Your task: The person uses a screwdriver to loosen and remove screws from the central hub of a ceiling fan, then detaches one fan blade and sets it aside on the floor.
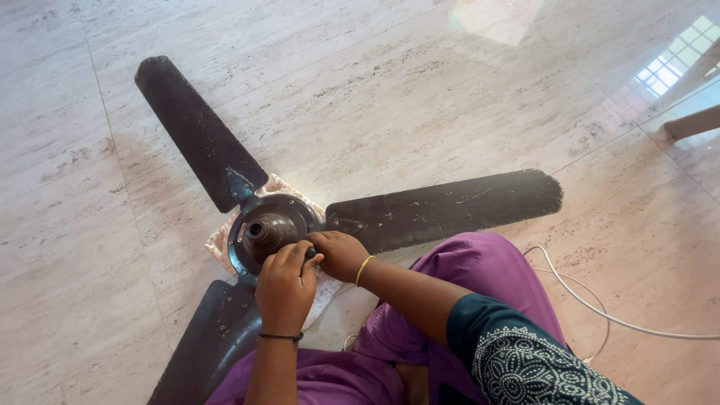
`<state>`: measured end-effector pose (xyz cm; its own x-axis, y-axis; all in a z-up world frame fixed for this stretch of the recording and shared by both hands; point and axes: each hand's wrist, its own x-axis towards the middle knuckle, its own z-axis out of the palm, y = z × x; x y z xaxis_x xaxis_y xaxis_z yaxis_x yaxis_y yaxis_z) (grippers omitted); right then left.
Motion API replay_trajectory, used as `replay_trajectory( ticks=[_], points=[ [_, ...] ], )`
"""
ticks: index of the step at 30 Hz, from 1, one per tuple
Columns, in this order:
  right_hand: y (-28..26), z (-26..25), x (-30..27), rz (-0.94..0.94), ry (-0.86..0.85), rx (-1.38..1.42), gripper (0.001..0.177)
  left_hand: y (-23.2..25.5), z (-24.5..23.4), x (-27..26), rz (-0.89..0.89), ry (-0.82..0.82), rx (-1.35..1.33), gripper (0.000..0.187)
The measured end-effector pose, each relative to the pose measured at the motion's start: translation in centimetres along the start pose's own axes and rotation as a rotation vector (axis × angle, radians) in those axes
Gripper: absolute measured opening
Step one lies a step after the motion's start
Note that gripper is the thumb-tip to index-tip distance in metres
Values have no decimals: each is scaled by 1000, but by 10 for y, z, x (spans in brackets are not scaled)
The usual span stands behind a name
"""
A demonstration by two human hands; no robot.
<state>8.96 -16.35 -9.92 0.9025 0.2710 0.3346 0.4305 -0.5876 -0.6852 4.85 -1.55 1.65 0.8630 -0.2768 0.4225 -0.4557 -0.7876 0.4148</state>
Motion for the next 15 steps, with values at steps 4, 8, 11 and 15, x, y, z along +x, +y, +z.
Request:
replay_trajectory(
  ticks=[4,8,11,15],
  points=[
    [4,10,2,-41,79,-121,34,-4,-2,5,-33,-17,13,27],
    [5,13,7,-17,77,-181,29,-11,-3,12,-34,-34,37,28],
    [9,13,11,-62,107,-240,26,-16,2,19,-31,-21,48,27],
    [14,16,13,-93,121,-234,9,-23,16,23,-47,79,72,25]
  ],
)
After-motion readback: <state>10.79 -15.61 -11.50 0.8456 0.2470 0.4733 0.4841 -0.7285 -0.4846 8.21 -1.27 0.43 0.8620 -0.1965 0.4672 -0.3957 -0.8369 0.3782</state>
